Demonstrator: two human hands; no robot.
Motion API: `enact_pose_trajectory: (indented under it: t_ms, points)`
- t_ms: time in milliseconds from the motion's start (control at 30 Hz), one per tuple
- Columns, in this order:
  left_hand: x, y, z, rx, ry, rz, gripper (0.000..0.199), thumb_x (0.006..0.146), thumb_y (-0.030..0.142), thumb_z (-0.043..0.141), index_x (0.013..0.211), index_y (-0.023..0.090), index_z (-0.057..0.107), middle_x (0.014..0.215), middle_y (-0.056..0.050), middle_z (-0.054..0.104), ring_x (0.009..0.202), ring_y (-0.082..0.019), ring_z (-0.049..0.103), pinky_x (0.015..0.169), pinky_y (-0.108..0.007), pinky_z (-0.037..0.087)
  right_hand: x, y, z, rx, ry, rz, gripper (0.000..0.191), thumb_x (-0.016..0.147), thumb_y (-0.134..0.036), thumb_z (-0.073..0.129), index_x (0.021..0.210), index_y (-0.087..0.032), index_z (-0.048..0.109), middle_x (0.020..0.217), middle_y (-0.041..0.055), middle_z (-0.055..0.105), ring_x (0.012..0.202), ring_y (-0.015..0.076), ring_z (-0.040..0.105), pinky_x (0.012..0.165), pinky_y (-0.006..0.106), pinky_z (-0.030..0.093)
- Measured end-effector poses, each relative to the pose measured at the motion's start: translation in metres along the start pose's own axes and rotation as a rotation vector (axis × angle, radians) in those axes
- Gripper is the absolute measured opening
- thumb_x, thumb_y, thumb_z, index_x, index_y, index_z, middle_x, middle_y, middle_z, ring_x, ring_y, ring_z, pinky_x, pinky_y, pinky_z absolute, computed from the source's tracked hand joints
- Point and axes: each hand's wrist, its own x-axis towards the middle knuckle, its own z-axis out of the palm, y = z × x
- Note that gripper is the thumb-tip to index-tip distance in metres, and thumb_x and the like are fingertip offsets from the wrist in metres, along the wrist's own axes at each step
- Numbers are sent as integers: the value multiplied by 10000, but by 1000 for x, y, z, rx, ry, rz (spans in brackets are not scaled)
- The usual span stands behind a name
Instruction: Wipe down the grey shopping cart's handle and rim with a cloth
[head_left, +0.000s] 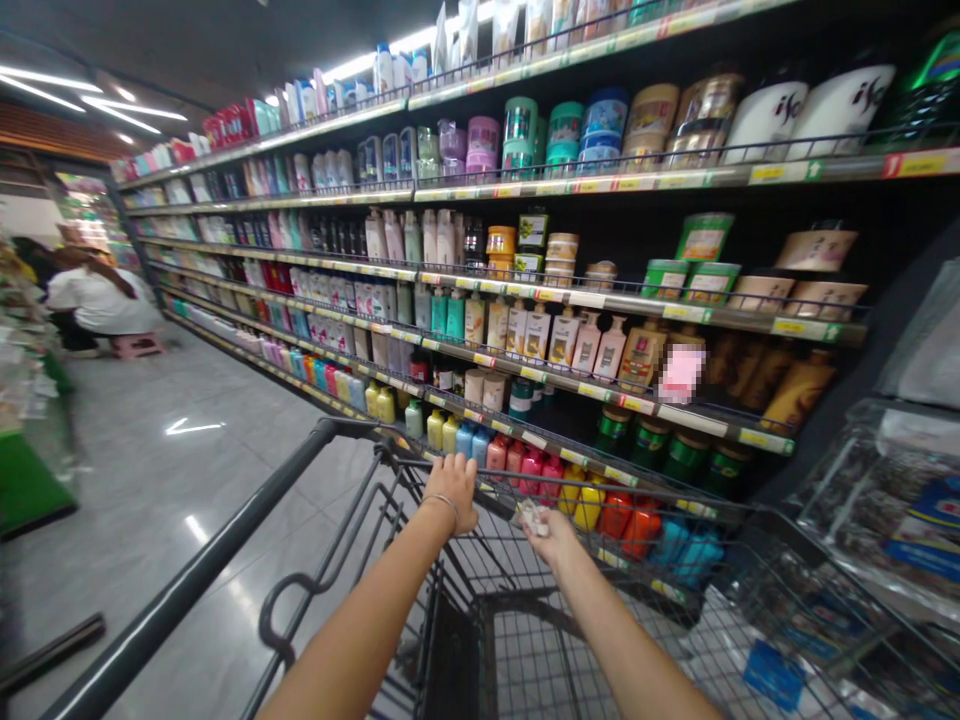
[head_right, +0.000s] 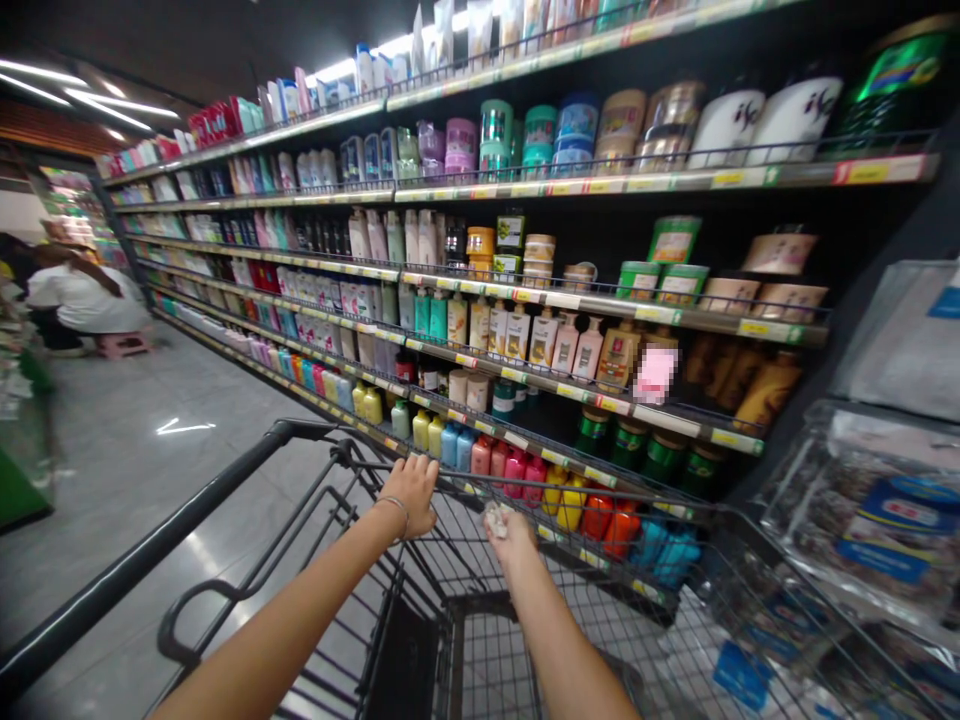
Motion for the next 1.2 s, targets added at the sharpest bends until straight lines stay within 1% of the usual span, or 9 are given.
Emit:
enact_pose_trajectory:
  t_ms: [200, 500, 533, 600, 667, 733, 833, 967, 1200]
  points:
    - [0, 0, 1, -1, 2, 0, 568, 656, 309, 551, 1172, 85, 474, 1152, -195, 525, 1077, -325, 484, 933, -437, 344, -28, -19, 30, -10, -13, 58, 295, 581, 78, 403, 715, -178, 460, 590, -15, 569, 493, 123, 590, 476, 228, 527]
    - [-1, 0, 3, 9, 21, 8, 617, 645, 334, 574, 1203, 90, 472, 1153, -190, 528, 1072, -325, 480, 930, -443, 349, -52, -27, 40, -18, -74, -153, 222, 585, -20, 558, 752, -160, 516, 665, -12, 616, 641, 156, 633, 646, 297, 548]
    - [-1, -1, 4, 12, 23, 16, 657, 640, 325, 584, 1237, 83, 452, 1171, -197, 519, 1081, -328, 474, 937, -448, 346, -56, -27, 38, -69, -69, -243, 211, 590, -43, 573, 762, -159, 531, 667, -16, 613, 655, 159, 626, 665, 301, 543]
    - [-2, -3, 7, 23, 29, 39, 753, 635, 303, 599, 1319, 73, 386, 1216, -208, 499, 1110, -334, 458, 960, -457, 331, -63, -28, 32, -289, -89, -583, 172, 623, -87, 582, 780, -155, 572, 722, -3, 624, 731, 172, 613, 737, 315, 526]
    - [-1, -5, 10, 38, 37, 72, 822, 641, 284, 603, 1378, 61, 318, 1247, -215, 485, 1144, -338, 438, 999, -461, 299, -69, -32, 22, -644, -211, -1030, 158, 692, -90, 537, 813, -154, 617, 856, 40, 640, 857, 190, 595, 829, 327, 490]
    - [-1, -2, 13, 49, 41, 131, 847, 648, 261, 603, 1405, 60, 282, 1275, -207, 475, 1185, -325, 414, 1050, -443, 247, -69, -37, 9, -1036, -390, -1381, 239, 761, -50, 463, 861, -164, 648, 973, 80, 632, 943, 200, 568, 867, 333, 458]
    - [0, 13, 14, 37, 58, 223, 849, 653, 245, 597, 1423, 102, 269, 1325, -173, 454, 1236, -299, 379, 1095, -406, 192, -57, -42, -14, -1517, -464, -1694, 277, 838, -33, 435, 906, -175, 663, 964, 99, 633, 911, 206, 555, 809, 328, 455]
    - [1, 40, 13, -22, 118, 135, 798, 682, 308, 565, 1406, 106, 295, 1274, -196, 476, 1179, -336, 413, 1066, -479, 235, -36, -42, -35, -1745, -409, -1897, 210, 881, -95, 492, 985, -164, 660, 989, 109, 645, 934, 221, 547, 817, 346, 450]
    - [3, 50, 26, -10, 151, 47, 756, 695, 201, 532, 1412, 158, 296, 1231, -175, 486, 1171, -332, 409, 1085, -503, 208, -22, -31, -51, -1744, -430, -1870, 271, 869, -82, 516, 1097, -159, 642, 1107, 122, 640, 1011, 244, 543, 869, 376, 439]
